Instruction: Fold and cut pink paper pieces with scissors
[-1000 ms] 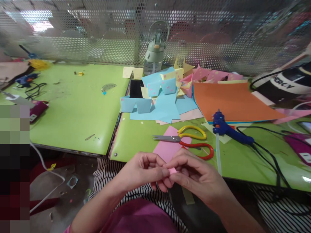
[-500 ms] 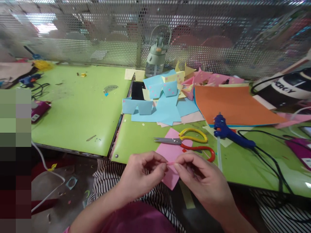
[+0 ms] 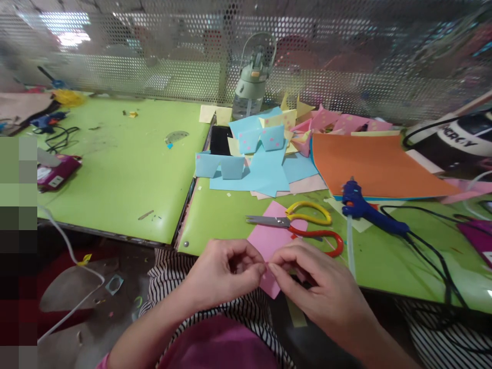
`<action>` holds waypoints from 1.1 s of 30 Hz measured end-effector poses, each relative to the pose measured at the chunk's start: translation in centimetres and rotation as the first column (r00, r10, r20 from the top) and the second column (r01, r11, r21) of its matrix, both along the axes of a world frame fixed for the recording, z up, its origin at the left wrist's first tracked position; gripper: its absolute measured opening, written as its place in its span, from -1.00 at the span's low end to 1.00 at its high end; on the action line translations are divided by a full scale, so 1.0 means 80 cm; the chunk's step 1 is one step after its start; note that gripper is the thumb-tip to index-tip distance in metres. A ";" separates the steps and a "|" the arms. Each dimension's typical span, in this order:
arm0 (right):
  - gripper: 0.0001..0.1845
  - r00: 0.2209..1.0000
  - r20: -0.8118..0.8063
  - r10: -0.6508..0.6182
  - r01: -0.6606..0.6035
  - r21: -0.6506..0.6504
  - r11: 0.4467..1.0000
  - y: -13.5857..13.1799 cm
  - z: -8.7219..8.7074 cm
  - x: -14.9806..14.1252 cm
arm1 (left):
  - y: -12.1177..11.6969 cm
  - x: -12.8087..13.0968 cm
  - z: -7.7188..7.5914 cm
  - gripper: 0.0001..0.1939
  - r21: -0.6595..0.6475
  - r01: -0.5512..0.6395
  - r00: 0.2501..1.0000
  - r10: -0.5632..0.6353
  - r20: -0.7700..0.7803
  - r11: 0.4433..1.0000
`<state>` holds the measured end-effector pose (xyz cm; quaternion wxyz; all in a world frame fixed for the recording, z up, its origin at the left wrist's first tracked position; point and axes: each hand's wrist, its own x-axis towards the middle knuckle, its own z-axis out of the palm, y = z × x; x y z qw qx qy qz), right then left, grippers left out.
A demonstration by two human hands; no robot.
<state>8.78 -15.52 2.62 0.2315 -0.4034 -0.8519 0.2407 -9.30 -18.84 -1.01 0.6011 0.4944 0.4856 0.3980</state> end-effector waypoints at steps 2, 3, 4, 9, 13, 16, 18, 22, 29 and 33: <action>-0.83 1.000 0.011 0.023 -0.025 0.168 0.985 -0.001 -0.003 0.000 | 0.000 0.000 0.000 -0.91 0.031 -0.011 0.999 0.012 -0.033 0.999; -0.85 0.999 0.027 0.040 -0.046 0.264 0.963 -0.002 -0.005 0.000 | 0.000 0.000 0.000 -0.91 0.049 -0.013 0.999 0.015 -0.052 0.999; -0.87 0.997 0.052 0.056 -0.071 0.355 0.932 -0.002 -0.006 0.001 | 0.000 0.001 -0.001 -0.92 0.066 -0.015 0.997 0.020 -0.074 0.998; -0.82 0.973 0.213 0.092 -0.204 0.597 0.776 -0.002 -0.006 0.007 | 0.000 0.002 -0.004 -0.90 0.100 -0.033 0.994 0.043 -0.104 0.994; -0.75 0.950 0.284 0.129 -0.290 0.652 0.701 -0.003 -0.006 0.015 | 0.001 0.000 -0.005 -0.91 0.036 -0.016 1.000 0.016 0.000 0.999; -0.72 0.942 0.294 0.164 -0.321 0.637 0.701 -0.003 -0.004 0.017 | 0.001 -0.001 -0.003 -0.91 -0.029 0.000 0.996 0.002 0.085 1.000; -0.72 0.935 0.314 0.163 -0.333 0.624 0.707 -0.002 -0.002 0.015 | 0.000 0.000 -0.004 -0.92 -0.041 -0.004 0.994 0.009 0.106 0.999; -0.74 0.923 0.358 0.140 -0.353 0.647 0.676 0.001 0.002 0.011 | 0.000 0.001 -0.007 -0.90 -0.034 -0.033 0.995 0.037 0.098 0.999; -0.72 0.917 0.372 0.147 -0.368 0.642 0.673 0.004 0.001 0.009 | -0.001 -0.001 -0.005 -0.87 -0.080 -0.028 0.990 0.039 0.137 0.996; -0.72 0.932 0.329 0.150 -0.345 0.684 0.643 0.006 -0.003 0.010 | 0.000 -0.002 -0.005 -0.80 -0.106 -0.026 0.981 0.046 0.191 0.994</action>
